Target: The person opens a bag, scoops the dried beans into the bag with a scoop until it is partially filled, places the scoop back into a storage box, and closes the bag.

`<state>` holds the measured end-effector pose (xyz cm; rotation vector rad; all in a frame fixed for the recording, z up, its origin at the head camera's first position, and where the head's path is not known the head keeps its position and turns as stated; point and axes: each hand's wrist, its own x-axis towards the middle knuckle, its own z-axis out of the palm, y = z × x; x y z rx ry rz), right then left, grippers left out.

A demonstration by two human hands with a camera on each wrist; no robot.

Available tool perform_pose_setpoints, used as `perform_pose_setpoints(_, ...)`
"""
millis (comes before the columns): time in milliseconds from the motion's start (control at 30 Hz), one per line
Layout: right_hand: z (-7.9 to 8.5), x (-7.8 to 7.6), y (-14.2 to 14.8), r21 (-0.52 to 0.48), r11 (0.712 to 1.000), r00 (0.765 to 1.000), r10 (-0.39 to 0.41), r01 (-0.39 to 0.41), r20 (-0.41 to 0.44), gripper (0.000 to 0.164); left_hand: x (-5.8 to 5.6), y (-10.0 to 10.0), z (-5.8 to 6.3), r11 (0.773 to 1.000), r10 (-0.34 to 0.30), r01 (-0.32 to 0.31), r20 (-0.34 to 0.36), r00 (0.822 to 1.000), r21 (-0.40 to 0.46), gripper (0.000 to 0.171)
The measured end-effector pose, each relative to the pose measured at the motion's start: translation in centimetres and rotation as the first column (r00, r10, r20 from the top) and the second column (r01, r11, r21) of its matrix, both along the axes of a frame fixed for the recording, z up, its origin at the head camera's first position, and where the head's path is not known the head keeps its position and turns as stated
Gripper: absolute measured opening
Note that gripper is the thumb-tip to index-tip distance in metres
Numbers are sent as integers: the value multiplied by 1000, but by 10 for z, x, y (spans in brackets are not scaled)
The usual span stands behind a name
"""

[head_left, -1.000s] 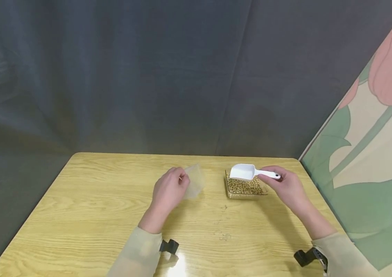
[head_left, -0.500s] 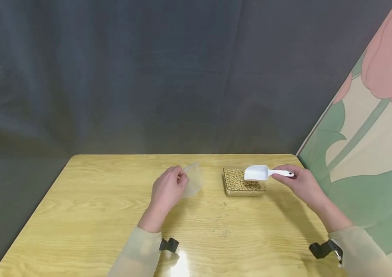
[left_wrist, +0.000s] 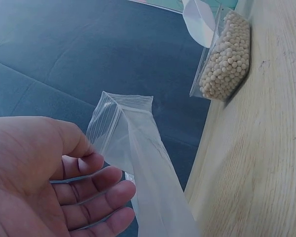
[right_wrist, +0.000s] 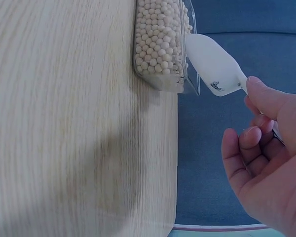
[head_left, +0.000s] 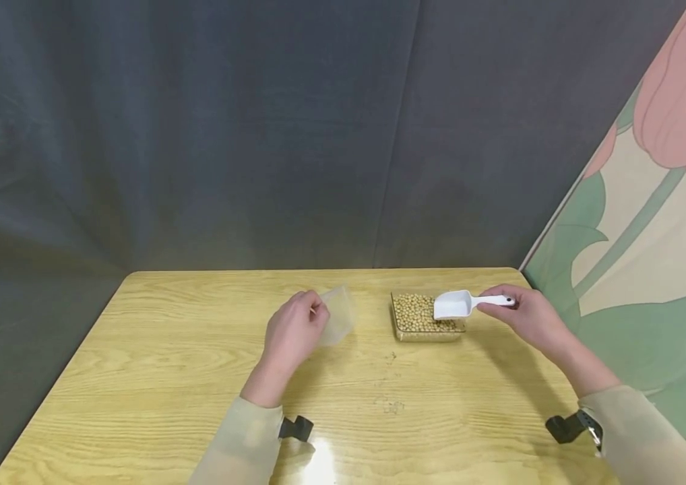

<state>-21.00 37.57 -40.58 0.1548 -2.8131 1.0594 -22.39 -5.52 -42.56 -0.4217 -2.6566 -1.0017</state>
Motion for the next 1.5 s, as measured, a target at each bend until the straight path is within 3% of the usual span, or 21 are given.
perform_pose_setpoints(533,-10,-9,-3,15,1000,997,-2,1,73,31,0,1,1,1000,3,-3,-6,1000,-3,17)
perform_pose_setpoints(967,-33,-18,-16,-108,994,996,13,-3,91,30,0,2,3,1000,11,-11,-2,1000,-5,17)
perform_pose_setpoints(1233,-48,-15,-17,-228,973,989,-2,36,151,40,0,2,5,1000,13,-13,3,1000,-8,17)
perform_pose_setpoints(1500,-60,-17,-22,-286,956,986,-13,60,163,42,0,2,3,1000,18,-18,3,1000,-9,18)
